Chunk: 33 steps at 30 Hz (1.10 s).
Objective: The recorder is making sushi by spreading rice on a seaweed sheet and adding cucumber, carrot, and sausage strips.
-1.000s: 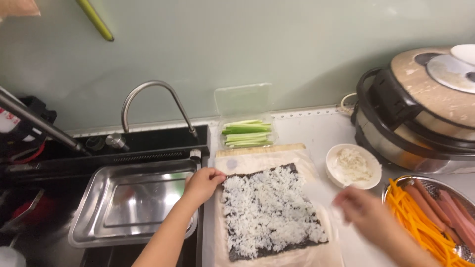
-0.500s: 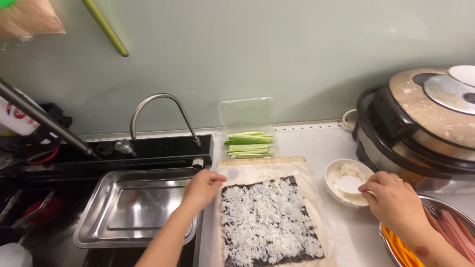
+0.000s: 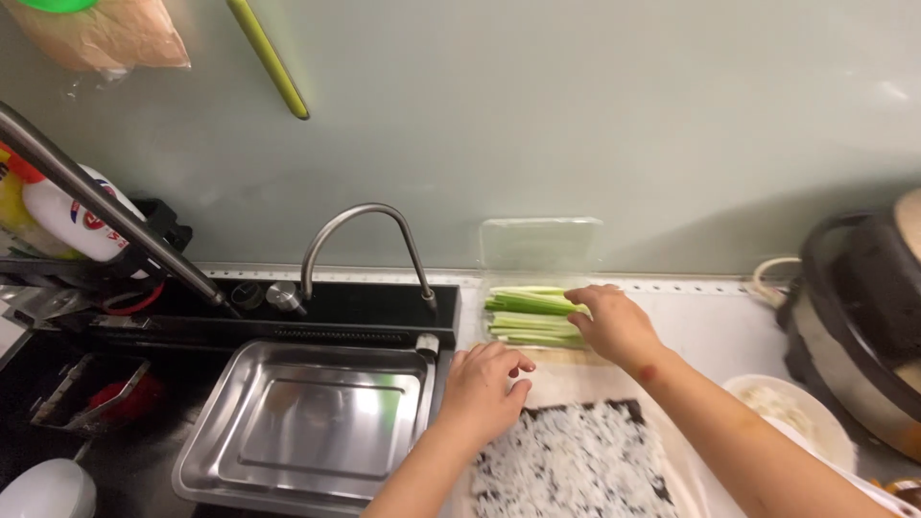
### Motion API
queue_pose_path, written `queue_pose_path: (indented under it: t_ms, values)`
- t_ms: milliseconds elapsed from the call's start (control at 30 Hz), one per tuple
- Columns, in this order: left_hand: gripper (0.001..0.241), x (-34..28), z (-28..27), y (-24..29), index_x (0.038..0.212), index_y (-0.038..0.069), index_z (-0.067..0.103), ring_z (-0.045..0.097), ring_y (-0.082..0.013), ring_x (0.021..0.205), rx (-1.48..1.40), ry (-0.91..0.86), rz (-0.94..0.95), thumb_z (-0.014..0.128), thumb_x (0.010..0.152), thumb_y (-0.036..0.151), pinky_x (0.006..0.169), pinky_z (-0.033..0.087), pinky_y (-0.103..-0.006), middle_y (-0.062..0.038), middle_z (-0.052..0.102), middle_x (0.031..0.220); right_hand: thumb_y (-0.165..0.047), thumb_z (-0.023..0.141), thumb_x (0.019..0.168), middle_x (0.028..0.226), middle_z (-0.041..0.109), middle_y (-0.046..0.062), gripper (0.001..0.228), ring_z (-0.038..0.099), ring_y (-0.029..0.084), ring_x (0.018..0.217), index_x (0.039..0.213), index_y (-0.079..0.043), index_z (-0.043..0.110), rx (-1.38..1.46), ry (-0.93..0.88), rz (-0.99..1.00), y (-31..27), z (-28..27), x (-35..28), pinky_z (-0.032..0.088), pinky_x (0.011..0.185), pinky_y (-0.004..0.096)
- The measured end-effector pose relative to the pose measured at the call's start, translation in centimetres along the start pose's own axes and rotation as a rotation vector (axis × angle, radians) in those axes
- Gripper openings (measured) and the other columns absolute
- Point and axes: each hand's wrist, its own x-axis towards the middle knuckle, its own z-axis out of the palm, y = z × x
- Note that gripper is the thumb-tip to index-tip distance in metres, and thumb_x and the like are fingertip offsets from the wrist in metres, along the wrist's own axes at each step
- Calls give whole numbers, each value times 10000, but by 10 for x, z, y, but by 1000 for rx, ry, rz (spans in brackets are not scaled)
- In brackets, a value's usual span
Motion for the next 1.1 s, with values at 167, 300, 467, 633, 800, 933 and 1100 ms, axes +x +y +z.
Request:
queue_pose_path:
  t_ms: [167,300,467,633,800,933,1100]
  values:
    - [157,11,-3,-25,973,178,736,628,-192,968,-19,3,-45,727,816,177,869,418,-385,16,660,912,-240,720,848,1128,720,71,362,641,303,1095,1195,-139,722,-121,-42,-72,0,38,37,517,908,420]
    - [115,16,-3,-37,965,185,738,641,-178,972,-56,22,-87,715,853,194,872,420,-376,22,662,937,-237,761,800,1019,704,54,294,651,281,1051,1076,-137,762,-159,-82,-97,-2,39,47,520,901,401]
    - [107,15,-5,-45,959,187,743,649,-185,975,-86,55,-125,707,858,191,907,435,-375,22,673,942,-222,775,795,994,704,51,237,679,244,1005,1007,-116,776,24,-140,14,-5,25,46,544,879,367]
    - [107,15,-6,-46,960,187,740,658,-191,960,-104,106,-130,725,854,197,905,469,-372,15,678,931,-232,765,853,1011,714,51,223,693,221,934,1030,-98,774,176,-182,80,-7,9,47,551,854,344]
    - [356,30,3,-48,1191,110,637,660,-185,874,-386,224,-152,750,866,198,787,567,-333,-49,646,1035,-195,753,879,898,800,63,236,723,135,815,1054,-38,771,524,-401,205,-1,-9,53,574,764,293]
    - [451,43,15,-37,1276,89,581,679,-179,873,-534,220,-190,736,863,183,796,574,-317,-78,649,1058,-177,741,896,859,789,60,236,714,135,766,1061,-10,764,473,-346,228,-4,-15,57,571,726,299]
    - [504,37,6,-29,1312,85,571,644,-183,935,-424,214,-185,766,858,182,802,570,-304,-96,612,1152,-219,753,885,869,789,62,278,695,136,767,1112,-67,806,551,-404,341,-23,-30,45,561,722,299]
